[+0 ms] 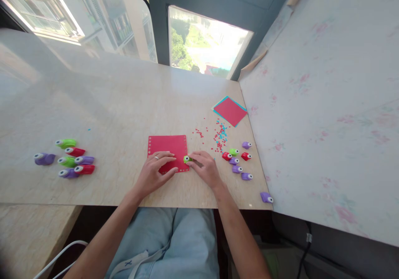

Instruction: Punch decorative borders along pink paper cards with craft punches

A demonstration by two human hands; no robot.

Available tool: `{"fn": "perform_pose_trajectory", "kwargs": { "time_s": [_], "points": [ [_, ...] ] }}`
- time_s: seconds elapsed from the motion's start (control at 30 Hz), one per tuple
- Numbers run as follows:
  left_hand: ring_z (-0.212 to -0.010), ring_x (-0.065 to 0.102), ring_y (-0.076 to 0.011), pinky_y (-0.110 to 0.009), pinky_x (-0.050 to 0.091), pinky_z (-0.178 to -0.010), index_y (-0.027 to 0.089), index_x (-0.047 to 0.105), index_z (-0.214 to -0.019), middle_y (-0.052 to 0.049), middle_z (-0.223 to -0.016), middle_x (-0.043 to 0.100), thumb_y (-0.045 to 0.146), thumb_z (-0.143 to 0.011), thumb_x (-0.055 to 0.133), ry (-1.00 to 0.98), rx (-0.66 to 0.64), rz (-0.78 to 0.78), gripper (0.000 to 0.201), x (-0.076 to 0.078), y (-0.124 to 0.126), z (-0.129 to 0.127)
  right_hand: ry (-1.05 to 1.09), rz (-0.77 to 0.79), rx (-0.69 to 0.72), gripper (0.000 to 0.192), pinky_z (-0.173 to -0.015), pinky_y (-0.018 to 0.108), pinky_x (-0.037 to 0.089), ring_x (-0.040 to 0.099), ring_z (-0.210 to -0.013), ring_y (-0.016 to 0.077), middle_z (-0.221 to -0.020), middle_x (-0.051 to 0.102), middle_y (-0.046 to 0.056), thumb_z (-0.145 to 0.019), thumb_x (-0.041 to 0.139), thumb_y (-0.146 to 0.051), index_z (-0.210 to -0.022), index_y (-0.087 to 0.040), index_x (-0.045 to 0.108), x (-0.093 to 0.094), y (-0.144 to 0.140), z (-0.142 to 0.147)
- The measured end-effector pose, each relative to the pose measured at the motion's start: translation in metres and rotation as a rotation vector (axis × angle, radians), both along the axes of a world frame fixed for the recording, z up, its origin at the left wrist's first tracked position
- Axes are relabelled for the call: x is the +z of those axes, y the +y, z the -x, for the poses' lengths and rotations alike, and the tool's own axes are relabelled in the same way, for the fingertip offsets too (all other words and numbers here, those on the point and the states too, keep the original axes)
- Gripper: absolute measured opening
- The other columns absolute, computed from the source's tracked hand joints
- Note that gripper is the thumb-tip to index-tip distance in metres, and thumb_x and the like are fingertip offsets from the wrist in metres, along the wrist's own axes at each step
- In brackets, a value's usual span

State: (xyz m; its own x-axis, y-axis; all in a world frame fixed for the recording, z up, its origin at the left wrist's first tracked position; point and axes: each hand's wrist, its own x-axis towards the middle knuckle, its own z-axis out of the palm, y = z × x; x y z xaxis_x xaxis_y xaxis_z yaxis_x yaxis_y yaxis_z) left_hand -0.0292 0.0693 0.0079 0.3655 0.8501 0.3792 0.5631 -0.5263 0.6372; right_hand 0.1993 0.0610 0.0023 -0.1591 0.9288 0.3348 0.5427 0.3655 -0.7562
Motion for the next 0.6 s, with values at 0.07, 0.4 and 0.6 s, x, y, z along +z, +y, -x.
{"fn": "perform_pose_trajectory", "kwargs": {
  "time_s": [0.07,0.4,0.6],
  "points": [
    [-0.107,0.063,-0.0264,-0.046,0.050,-0.094,0.020,0.069,-0.103,-0.009,-0.112,0.071,0.030,-0.087,0.067,-0.001,-0.007,0.007,0.019,0.0007,-0.0001,0.0004,0.002,0.013,-0.005,0.021,-0.090,0.036,0.056,0.068,-0.097,0.0208,-0.103,0.074,0.007,-0.087,0.071,-0.030,-0.108,-0.026,0.075,0.0006,-0.0004,-0.0004],
    [-0.109,0.062,-0.0263,-0.046,0.050,-0.094,0.020,0.068,-0.104,-0.009,-0.112,0.070,0.028,-0.088,0.066,-0.001,-0.032,0.026,0.018,0.0011,0.0001,0.0017,-0.033,0.013,-0.047,0.023,-0.090,0.037,0.056,0.069,-0.098,0.0213,-0.104,0.074,0.007,-0.087,0.071,-0.028,-0.110,-0.026,0.074,0.0037,-0.0012,0.0025],
    [-0.109,0.062,-0.0266,-0.045,0.051,-0.093,0.020,0.068,-0.103,-0.009,-0.112,0.070,0.027,-0.088,0.065,-0.001,-0.035,0.033,0.017,0.0026,0.0004,0.0010,-0.042,0.031,-0.033,0.023,-0.086,0.034,0.056,0.068,-0.096,0.0198,-0.103,0.071,0.007,-0.090,0.068,-0.025,-0.112,-0.026,0.073,0.0074,-0.0005,0.0049]
  ]
}}
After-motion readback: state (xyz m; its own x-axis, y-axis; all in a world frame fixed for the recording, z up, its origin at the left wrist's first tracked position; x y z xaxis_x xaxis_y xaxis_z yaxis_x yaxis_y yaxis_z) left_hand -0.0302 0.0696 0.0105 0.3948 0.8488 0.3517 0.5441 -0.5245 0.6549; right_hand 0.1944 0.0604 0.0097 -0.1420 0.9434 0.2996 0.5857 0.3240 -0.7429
